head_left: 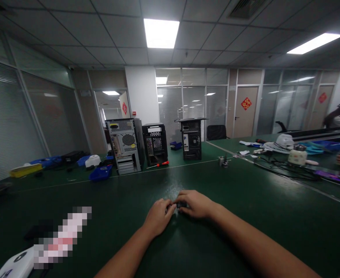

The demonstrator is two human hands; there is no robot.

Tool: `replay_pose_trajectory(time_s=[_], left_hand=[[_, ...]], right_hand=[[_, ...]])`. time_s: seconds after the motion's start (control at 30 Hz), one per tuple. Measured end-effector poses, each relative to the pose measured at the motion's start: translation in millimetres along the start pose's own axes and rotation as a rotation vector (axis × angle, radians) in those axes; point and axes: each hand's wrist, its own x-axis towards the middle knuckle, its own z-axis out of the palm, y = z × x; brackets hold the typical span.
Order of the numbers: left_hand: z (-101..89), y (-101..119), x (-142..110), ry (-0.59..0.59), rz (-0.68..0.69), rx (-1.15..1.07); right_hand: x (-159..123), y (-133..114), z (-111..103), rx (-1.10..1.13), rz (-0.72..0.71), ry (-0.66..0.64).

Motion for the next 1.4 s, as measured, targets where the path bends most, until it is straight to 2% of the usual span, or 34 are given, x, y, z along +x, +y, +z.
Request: replay_pose_trajectory(time_s=[0.13,0.4,0.6,0.87,0.97,1.07,1.13,1.27,1.4], left_hand=[[1.0,-2.3,1.4,0.016,0.018,-0.003],[1.7,1.9,1.2,0.024,0.025,0.017],[0.5,2.2,1.3,0.014,-0.012,0.006],[-0.1,1.7,-0.2,0.02,0.024,-0.018],[-2.3,3.9,0.6,0.014,0.015,-0.022],[-3.5,5.7,0.9,0.016,0.009,-0.017],[-3.4,6.1,0.7,0.015,0.007,-0.013],[-1.6,4.4,0.5,0.009,0.008,-0.032],[0.1,1.7,1.6,0.006,0.013,-0.038]], right_hand=[[4.7,-17.0,9.1,-0.015,0.014,0.025],[1.5,-6.6,3.8,-0.06,-0.011,0.015],[-1.6,-0.3,5.4,-0.034,0.114,0.078],[8.4,-20.2,21.5,-0.163,0.032,0.038],[10.2,-18.7,20.8,-0.187,0.026,0.049],[6.9,-2.0,15.2,-0.197,0.075,0.052],[0.5,19.0,9.5,-0.214,0.172,0.054],[-25.1,78.2,-5.3,-0.194,0.453,0.075],[-58.4,138.4,-17.2,-0.041,0.689,0.23]])
